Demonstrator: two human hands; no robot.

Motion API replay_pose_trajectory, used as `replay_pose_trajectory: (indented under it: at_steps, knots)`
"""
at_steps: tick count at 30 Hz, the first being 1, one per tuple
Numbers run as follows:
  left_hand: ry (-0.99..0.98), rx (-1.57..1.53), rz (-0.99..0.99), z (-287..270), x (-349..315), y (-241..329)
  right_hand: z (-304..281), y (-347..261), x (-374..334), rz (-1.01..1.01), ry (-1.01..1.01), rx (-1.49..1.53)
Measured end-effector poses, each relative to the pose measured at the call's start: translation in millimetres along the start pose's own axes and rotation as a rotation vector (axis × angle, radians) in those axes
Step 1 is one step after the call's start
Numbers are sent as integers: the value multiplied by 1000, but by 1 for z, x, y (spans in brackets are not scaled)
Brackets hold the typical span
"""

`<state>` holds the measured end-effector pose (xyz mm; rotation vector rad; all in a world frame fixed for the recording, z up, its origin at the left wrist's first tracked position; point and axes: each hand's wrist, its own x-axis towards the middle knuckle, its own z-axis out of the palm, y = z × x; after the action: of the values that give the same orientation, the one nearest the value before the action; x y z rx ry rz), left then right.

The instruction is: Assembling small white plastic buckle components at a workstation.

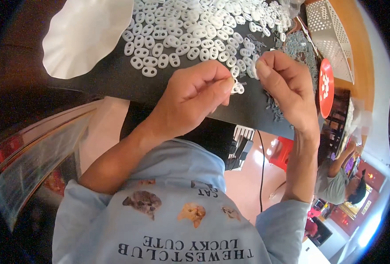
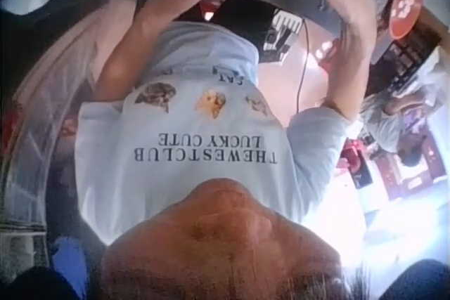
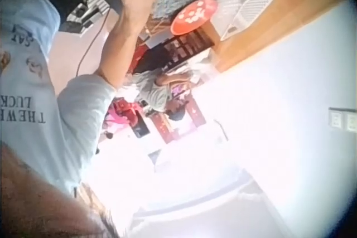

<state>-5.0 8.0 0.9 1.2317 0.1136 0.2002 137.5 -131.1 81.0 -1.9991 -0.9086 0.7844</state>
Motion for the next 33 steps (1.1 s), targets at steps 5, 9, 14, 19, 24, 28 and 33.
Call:
replay_pose_trajectory:
  at_steps: [5,9,14,19,24,28,33]
  knots:
    - [-13,-2,-1,2,0,2,7,3,-8,-95,35,44]
    - [-17,8,-36,1,-1,5,8,1,-12,-52,13,4]
    - [-35,1,-9,0,-2,2,10,3,-14,-55,-31,-33]
    - [-38,-16,0,-1,-2,1,11,1,-14,-18,-30,12]
    - [-45,-25,16,0,-1,-1,16,2,-13,-60,26,18]
    - [-50,-8,10,-1,-1,-1,21,-2,-14,-59,45,19]
    - [-47,10,41,-1,0,0,25,-1,-14,-78,58,33]
